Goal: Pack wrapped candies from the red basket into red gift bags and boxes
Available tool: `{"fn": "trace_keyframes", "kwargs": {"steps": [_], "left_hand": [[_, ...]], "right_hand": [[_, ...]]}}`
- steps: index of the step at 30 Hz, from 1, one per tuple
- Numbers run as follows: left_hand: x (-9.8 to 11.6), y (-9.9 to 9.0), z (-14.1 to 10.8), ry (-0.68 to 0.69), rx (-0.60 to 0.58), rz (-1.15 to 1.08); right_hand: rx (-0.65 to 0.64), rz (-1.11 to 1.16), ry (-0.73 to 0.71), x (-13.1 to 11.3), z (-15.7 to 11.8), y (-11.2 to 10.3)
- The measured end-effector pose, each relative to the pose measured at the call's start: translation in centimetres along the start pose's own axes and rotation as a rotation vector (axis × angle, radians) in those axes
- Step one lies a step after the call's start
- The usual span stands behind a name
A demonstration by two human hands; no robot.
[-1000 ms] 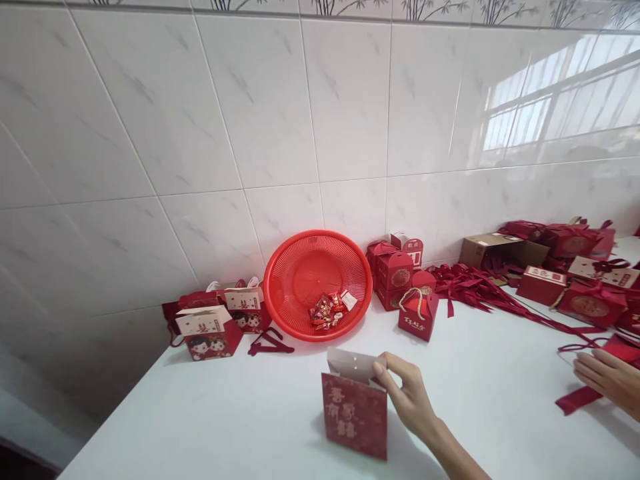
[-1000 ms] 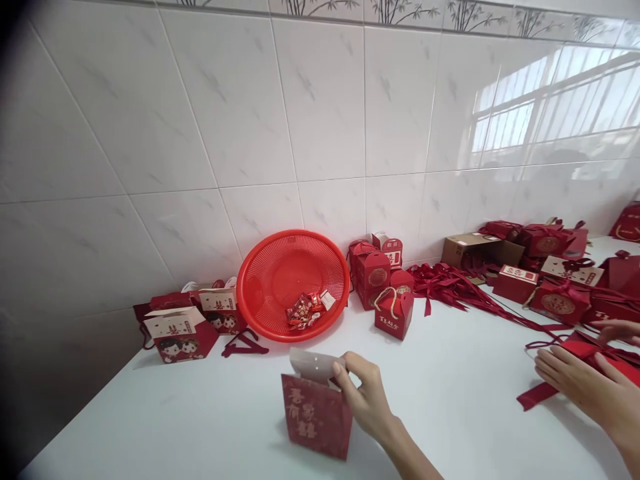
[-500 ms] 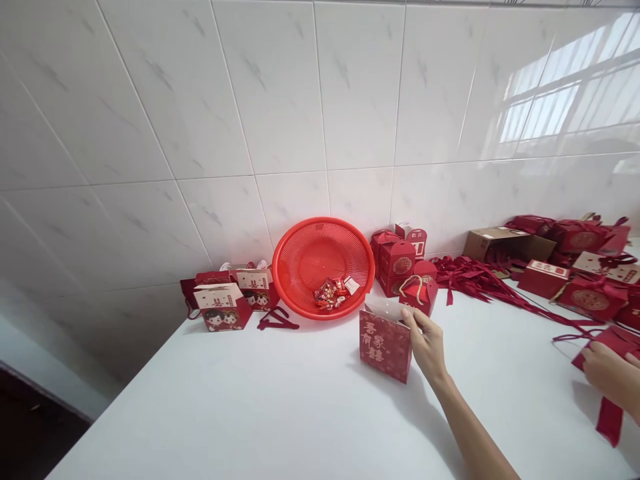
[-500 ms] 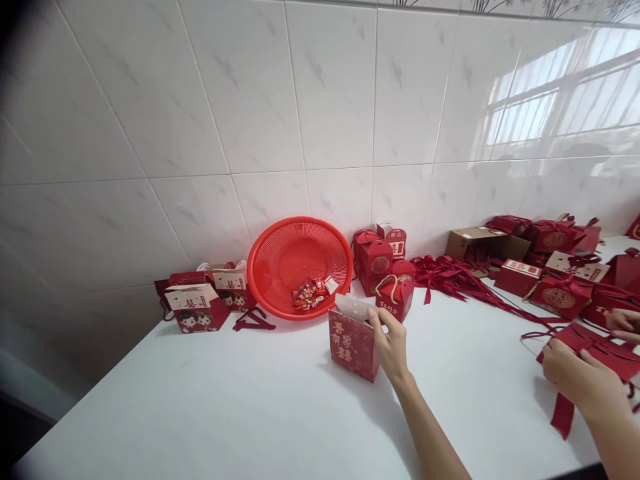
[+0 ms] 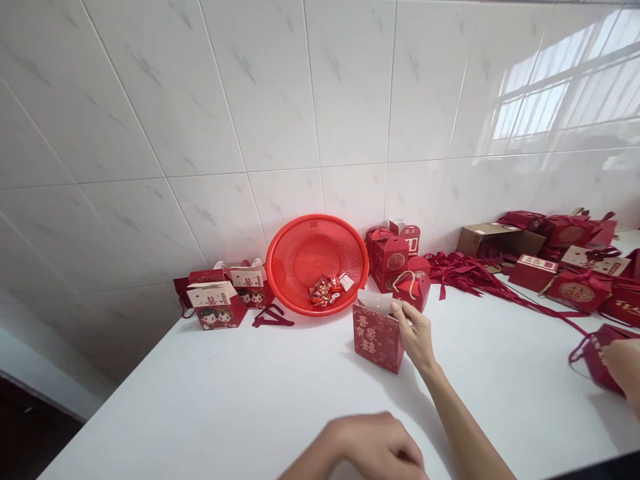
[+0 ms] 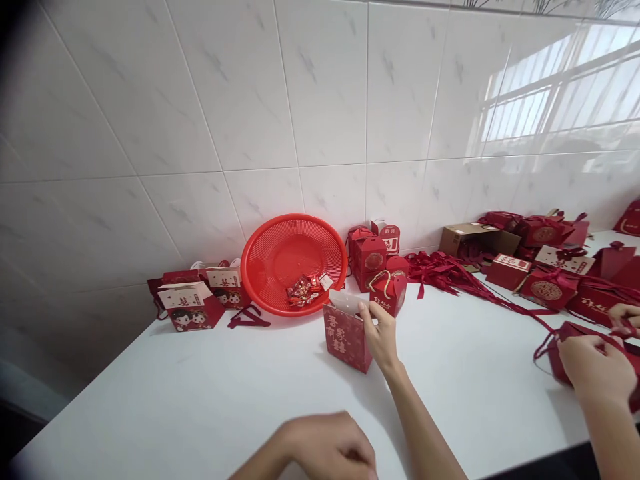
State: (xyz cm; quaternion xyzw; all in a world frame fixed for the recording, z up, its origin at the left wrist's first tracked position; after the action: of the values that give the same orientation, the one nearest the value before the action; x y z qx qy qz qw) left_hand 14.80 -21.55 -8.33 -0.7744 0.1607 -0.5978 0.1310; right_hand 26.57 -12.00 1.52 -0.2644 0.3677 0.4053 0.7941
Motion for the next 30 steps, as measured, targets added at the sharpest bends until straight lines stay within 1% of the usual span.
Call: {"fn": "trace_keyframes", "kwargs": {"steps": [1,2,3,5,6,8,10,12,14,18,20,22,25,28,30], "left_hand": [[-0.4,-2.0,-1.0,-0.060,0.062,-0.018],[-1.2,-4.3,-2.3,-0.185,0.170,-0.062],[-1.7,-6.6,-3.9,-0.275,0.308,-0.062],[-1.5,-10.8,-6.9,-0.347,0.571,-0.018],[-1.4,-12.4,-8.2,-0.381,0.678,-0.003],[-1.0,-14.8,-9.8,-0.380,0.831,0.019],[-0.6,-16.4,-10.5,-0.329,0.960,0.035],[-0.2,-17.5,-10.9,-0.268,1.088,0.041],[0.2,-18.2,-11.1,-0.217,1.179,0.044],[1.2,-19.1,-11.3,-0.103,1.260,0.054],[1.3,-19.4,-11.3,-0.080,1.280,0.055],[1.1,-19.6,-11.0,-0.073,1.262,0.059],[0.6,-19.5,-10.4,-0.056,1.200,0.013],[0.5,-19.2,-10.2,-0.035,1.151,-0.047],[0.8,-19.1,-10.3,-0.023,1.132,-0.048]], "right_hand": [[-0.001,-0.002,-0.001,0.0,0.0,0.0],[-0.001,-0.003,-0.002,0.0,0.0,0.1],[-0.003,-0.003,-0.003,-0.1,0.0,0.1],[-0.006,-0.003,-0.008,-0.1,0.0,0.3],[-0.009,-0.003,-0.012,-0.2,0.0,0.3],[-0.012,-0.005,-0.021,-0.3,-0.1,0.5],[-0.015,-0.007,-0.031,-0.4,-0.2,0.6],[-0.018,-0.010,-0.037,-0.4,-0.3,0.7],[-0.033,-0.011,-0.036,-0.3,-0.6,0.9],[-0.084,-0.005,-0.018,-0.1,-1.2,1.3],[-0.108,0.003,-0.009,0.0,-1.4,1.5],[-0.127,0.017,0.004,0.1,-1.5,1.7],[-0.130,0.032,0.021,0.2,-1.6,1.6],[-0.097,0.007,0.000,0.1,-1.5,1.3],[-0.070,-0.030,-0.025,0.0,-1.5,1.0]]}}
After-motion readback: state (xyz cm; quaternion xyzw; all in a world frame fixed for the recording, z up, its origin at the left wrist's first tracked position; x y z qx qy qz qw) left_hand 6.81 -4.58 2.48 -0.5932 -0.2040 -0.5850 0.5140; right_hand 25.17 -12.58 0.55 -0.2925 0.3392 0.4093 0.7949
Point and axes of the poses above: each hand's wrist, its own z-axis towards the middle knuckle, its own y-axis out of the palm, x = y × z, the point moved 8 cm from there along z, towards the middle knuckle, and after that the axes turned 1 degree about -x, right-handed, at the moved point
